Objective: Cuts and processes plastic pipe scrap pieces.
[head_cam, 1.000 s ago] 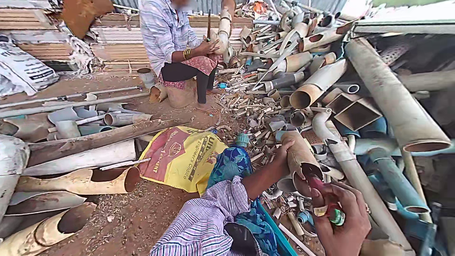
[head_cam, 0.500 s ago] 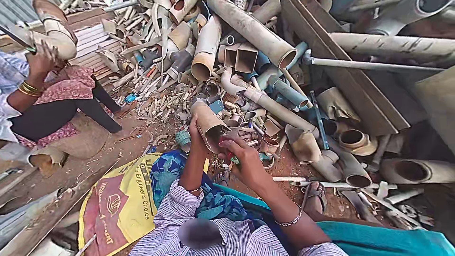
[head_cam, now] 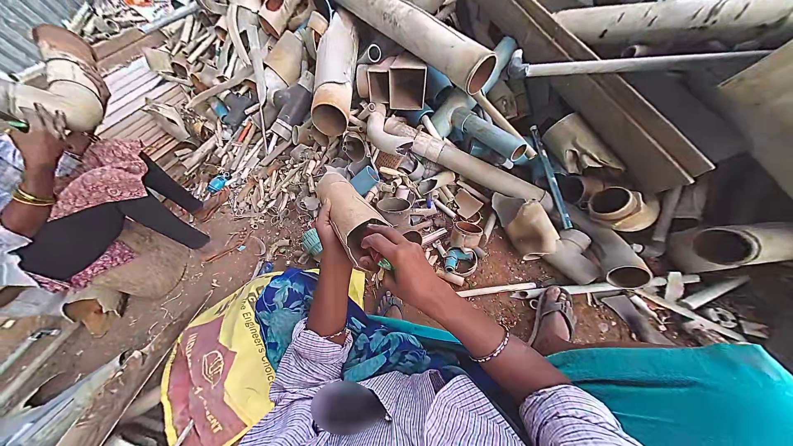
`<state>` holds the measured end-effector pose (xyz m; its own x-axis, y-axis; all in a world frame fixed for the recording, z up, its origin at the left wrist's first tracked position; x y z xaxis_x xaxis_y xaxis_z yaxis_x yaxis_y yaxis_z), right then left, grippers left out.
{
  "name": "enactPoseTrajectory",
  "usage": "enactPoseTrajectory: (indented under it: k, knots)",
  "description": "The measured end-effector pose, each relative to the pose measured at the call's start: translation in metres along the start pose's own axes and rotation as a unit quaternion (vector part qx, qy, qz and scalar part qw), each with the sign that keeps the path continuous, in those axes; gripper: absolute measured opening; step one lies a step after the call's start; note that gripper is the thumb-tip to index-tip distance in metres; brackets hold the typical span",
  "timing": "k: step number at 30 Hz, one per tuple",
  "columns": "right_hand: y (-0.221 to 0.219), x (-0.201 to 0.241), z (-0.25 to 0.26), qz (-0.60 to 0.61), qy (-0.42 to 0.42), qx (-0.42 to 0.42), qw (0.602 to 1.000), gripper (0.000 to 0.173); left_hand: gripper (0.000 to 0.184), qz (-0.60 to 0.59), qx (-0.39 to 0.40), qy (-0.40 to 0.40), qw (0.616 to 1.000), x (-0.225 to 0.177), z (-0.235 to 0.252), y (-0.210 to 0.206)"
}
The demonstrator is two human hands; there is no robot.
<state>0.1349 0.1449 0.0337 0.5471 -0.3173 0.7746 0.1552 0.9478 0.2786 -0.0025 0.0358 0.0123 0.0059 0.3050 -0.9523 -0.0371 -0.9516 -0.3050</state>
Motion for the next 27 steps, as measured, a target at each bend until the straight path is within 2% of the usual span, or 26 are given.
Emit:
enactPoseTrajectory:
  k: [2,6,10,13,15,18,20,24,27]
  knots:
    - [-0.005,-0.005,0.0,0.018,-0.016,0.011,1.0,0.028,0.03,0.015,-0.016,0.015,1.0,-0.005,-0.009,-0.01]
    - [-0.002,-0.025,0.003,0.065,-0.015,-0.024,0.997,0.018,0.035,-0.064,0.033,0.041,0.997,0.004,-0.006,-0.005]
    - [-0.009,-0.013,0.001,0.042,-0.053,0.002,0.998,0.024,0.031,0.012,-0.001,0.016,1.0,-0.001,-0.01,-0.008]
    - [0.009,-0.016,0.004,0.103,-0.033,-0.034,0.994,0.019,0.039,-0.065,0.03,0.046,0.996,0.008,-0.001,0.001]
    - [0.019,-0.013,0.006,0.094,-0.024,-0.044,0.994,0.017,0.041,-0.086,0.024,0.044,0.995,0.012,0.008,0.009]
    - [0.015,0.0,0.006,0.038,-0.008,0.003,0.999,0.02,0.038,-0.04,0.0,0.027,0.999,0.006,0.008,0.01]
    - [0.013,-0.001,0.007,0.054,0.0,0.033,0.998,0.02,0.035,-0.004,-0.018,0.017,1.0,-0.003,0.004,0.008]
    - [0.022,-0.014,0.008,0.102,0.01,0.008,0.995,0.018,0.039,-0.065,0.03,0.006,0.997,0.006,0.01,0.016]
    - [0.008,-0.003,0.005,0.048,-0.014,0.037,0.998,0.021,0.035,-0.006,-0.012,0.009,1.0,-0.007,-0.001,0.006]
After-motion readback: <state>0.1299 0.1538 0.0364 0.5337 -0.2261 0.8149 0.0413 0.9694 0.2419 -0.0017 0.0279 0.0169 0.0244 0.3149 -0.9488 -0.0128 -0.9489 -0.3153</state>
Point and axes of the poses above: each hand's wrist, its own z-axis towards the middle knuckle, its own y-axis out of the back of the hand, x = y × z, the point moved 2 cm from there along z, towards the middle knuckle, and after that the axes turned 13 degrees about z, right-handed, at the moved point
